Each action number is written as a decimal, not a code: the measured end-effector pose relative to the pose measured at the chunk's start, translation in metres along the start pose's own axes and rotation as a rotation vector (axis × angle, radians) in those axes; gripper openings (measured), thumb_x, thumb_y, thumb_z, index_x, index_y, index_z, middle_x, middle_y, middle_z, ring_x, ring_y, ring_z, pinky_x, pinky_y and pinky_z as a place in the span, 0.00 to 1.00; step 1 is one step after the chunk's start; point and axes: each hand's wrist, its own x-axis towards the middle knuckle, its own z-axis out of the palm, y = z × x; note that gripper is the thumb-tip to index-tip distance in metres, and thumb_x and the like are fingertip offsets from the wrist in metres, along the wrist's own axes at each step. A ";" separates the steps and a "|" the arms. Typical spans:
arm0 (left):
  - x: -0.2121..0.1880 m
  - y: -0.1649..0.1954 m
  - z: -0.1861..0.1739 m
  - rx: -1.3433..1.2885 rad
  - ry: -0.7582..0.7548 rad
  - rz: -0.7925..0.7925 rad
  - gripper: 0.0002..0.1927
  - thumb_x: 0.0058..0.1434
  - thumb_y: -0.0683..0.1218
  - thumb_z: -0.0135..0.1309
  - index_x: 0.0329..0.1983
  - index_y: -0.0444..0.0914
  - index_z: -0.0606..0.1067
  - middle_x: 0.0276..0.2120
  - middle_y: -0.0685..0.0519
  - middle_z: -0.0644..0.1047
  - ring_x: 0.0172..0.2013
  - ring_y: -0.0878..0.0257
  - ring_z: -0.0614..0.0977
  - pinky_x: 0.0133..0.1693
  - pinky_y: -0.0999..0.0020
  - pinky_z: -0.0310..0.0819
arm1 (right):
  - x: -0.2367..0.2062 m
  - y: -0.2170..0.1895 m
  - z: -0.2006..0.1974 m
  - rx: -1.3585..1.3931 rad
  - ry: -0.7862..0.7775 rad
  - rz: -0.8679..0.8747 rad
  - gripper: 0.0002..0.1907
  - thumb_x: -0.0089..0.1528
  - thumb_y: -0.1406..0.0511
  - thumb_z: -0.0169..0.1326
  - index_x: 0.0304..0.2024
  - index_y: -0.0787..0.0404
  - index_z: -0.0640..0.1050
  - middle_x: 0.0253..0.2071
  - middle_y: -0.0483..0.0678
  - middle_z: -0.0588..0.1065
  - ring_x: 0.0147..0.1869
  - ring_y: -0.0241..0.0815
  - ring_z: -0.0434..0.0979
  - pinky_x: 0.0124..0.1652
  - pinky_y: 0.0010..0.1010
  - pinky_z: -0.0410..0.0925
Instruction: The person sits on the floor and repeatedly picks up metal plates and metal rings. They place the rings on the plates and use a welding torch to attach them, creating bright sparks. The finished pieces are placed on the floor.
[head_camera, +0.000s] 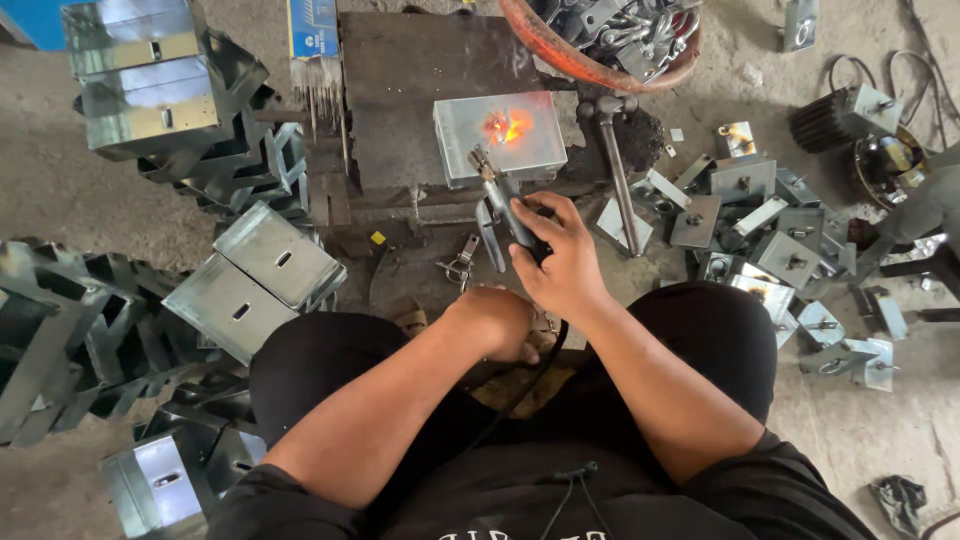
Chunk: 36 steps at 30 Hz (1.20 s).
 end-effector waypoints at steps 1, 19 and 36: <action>-0.003 -0.002 0.000 -0.005 -0.001 -0.011 0.27 0.56 0.64 0.63 0.54 0.45 0.79 0.49 0.51 0.81 0.54 0.51 0.81 0.52 0.55 0.75 | 0.001 0.000 0.001 -0.011 0.004 0.006 0.28 0.57 0.71 0.62 0.61 0.58 0.78 0.61 0.55 0.70 0.55 0.51 0.77 0.54 0.36 0.72; -0.012 -0.008 0.007 0.020 0.173 0.060 0.26 0.57 0.63 0.60 0.51 0.44 0.80 0.44 0.48 0.83 0.49 0.53 0.85 0.50 0.58 0.77 | 0.004 -0.015 0.003 -0.016 0.026 -0.041 0.28 0.58 0.70 0.63 0.62 0.57 0.78 0.59 0.53 0.71 0.58 0.49 0.78 0.55 0.35 0.72; -0.010 0.000 -0.015 0.076 -0.067 -0.016 0.29 0.61 0.64 0.58 0.61 0.46 0.75 0.50 0.50 0.82 0.55 0.52 0.81 0.55 0.56 0.74 | 0.001 -0.007 0.003 -0.016 0.036 0.021 0.28 0.57 0.72 0.63 0.61 0.56 0.79 0.58 0.52 0.73 0.60 0.50 0.78 0.55 0.33 0.72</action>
